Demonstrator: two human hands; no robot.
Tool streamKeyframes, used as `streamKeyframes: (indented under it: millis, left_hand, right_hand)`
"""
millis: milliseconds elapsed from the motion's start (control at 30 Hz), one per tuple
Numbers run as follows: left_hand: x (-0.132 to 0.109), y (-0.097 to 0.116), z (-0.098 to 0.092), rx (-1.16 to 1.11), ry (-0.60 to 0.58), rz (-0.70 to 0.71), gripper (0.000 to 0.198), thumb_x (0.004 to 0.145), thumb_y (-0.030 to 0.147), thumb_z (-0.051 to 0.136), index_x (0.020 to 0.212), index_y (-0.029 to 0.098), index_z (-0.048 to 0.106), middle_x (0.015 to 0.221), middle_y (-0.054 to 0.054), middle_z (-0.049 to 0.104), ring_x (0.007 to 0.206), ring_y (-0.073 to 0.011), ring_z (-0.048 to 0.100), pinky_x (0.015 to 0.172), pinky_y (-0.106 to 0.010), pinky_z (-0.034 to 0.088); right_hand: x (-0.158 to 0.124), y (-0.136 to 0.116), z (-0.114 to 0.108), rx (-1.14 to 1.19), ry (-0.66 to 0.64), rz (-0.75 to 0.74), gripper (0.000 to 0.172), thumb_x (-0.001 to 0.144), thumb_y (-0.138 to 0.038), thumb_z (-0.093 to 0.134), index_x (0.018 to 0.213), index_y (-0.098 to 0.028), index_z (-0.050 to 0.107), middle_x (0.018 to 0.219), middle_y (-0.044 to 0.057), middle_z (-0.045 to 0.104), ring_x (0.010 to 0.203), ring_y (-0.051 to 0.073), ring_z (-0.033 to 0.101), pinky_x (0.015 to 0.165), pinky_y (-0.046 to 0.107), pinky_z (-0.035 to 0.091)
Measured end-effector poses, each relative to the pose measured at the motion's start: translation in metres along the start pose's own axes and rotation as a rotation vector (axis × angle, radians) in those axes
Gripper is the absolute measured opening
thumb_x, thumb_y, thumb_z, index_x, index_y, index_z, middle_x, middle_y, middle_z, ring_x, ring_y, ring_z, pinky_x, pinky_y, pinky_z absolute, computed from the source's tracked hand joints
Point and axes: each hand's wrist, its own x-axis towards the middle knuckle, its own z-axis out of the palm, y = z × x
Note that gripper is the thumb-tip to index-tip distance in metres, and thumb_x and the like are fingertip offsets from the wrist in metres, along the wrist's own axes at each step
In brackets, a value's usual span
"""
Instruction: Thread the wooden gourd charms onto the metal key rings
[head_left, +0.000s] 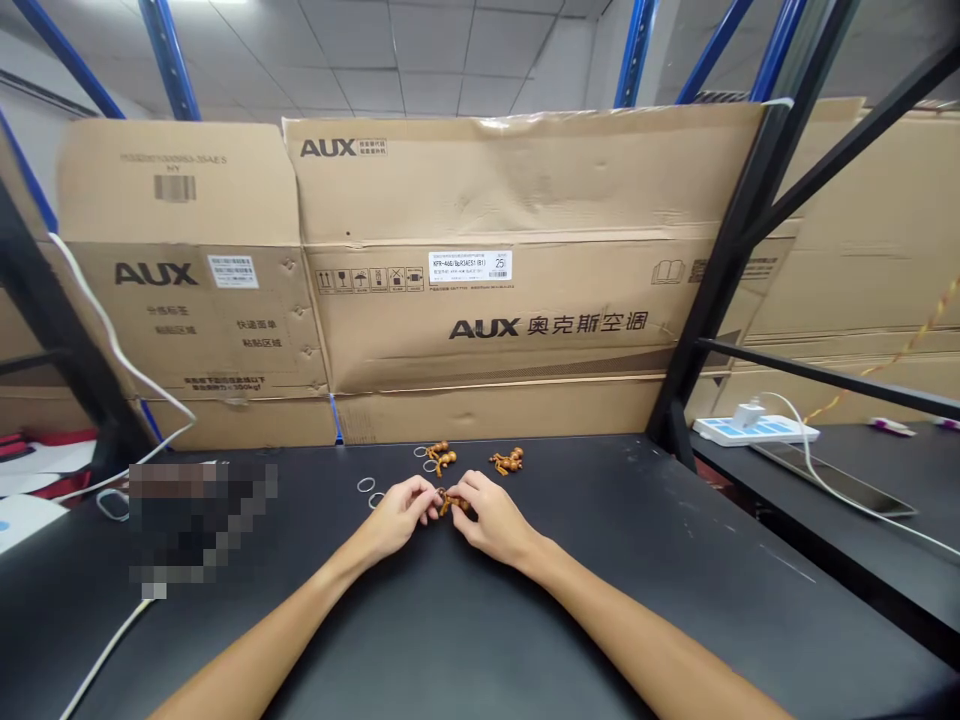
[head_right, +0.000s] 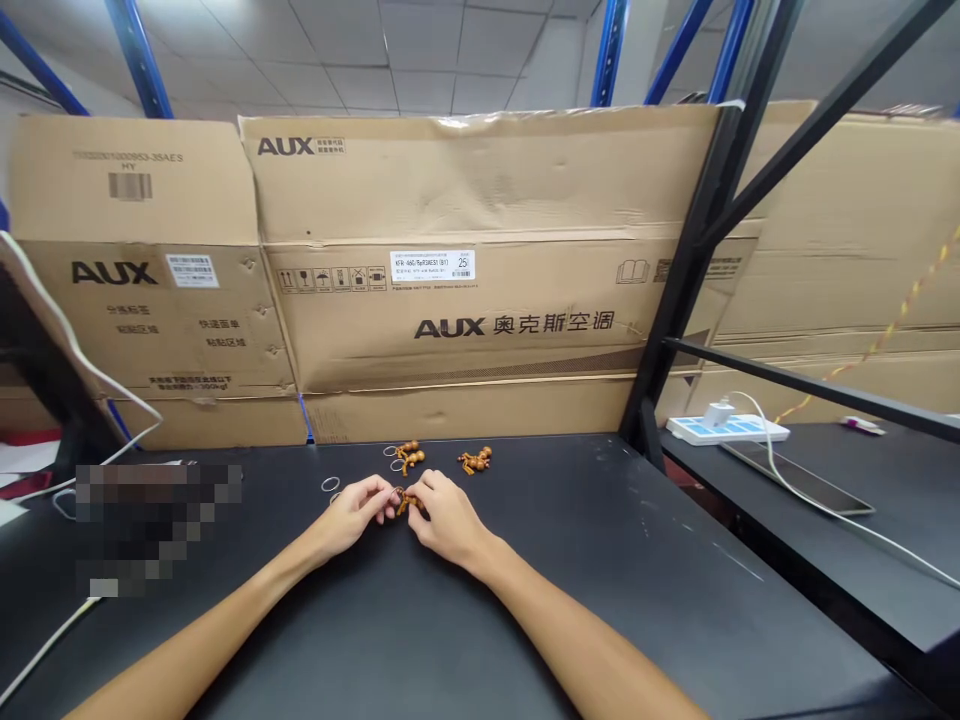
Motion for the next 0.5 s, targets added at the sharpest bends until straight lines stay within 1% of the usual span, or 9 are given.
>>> streamKeyframes:
  millis: [167, 300, 400, 500]
  left_hand:
    - [0.0012, -0.0062, 0.0015, -0.089, 0.009, -0.032, 0.039, 0.086, 0.053, 0.048, 0.08, 0.015, 0.056, 0.071, -0.003, 0.062, 0.065, -0.0148, 0.057, 0.068, -0.029, 0.046]
    - [0.0007, -0.0042, 0.0012, -0.105, -0.004, -0.053, 0.04, 0.084, 0.054, 0.05, 0.079, 0.015, 0.056, 0.07, -0.002, 0.062, 0.064, -0.0148, 0.058, 0.069, -0.029, 0.046]
    - [-0.0004, 0.0005, 0.0004, -0.088, -0.012, -0.055, 0.038, 0.084, 0.052, 0.05, 0.078, 0.016, 0.055, 0.069, -0.001, 0.062, 0.064, -0.0147, 0.058, 0.069, -0.029, 0.046]
    - [-0.0012, 0.0027, -0.0008, -0.056, -0.013, -0.06, 0.035, 0.085, 0.05, 0.05, 0.077, 0.016, 0.055, 0.068, -0.001, 0.061, 0.064, -0.0145, 0.057, 0.068, -0.029, 0.045]
  right_hand:
    - [0.0011, -0.0015, -0.0024, -0.147, -0.027, -0.116, 0.015, 0.085, -0.012, 0.049, 0.091, -0.017, 0.062, 0.084, 0.006, 0.057, 0.078, 0.018, 0.05, 0.072, 0.029, 0.04]
    - [0.0017, -0.0032, -0.0038, -0.166, -0.059, -0.152, 0.016, 0.083, -0.011, 0.049, 0.09, -0.018, 0.062, 0.083, 0.005, 0.056, 0.076, 0.017, 0.049, 0.07, 0.029, 0.039]
    - [0.0016, -0.003, -0.003, -0.071, -0.055, -0.111, 0.018, 0.082, -0.01, 0.051, 0.092, -0.019, 0.062, 0.084, 0.004, 0.057, 0.077, 0.017, 0.05, 0.072, 0.028, 0.041]
    - [0.0014, -0.0011, -0.0016, 0.105, -0.049, -0.031, 0.021, 0.08, -0.008, 0.052, 0.093, -0.02, 0.063, 0.086, 0.003, 0.058, 0.081, 0.016, 0.052, 0.074, 0.028, 0.043]
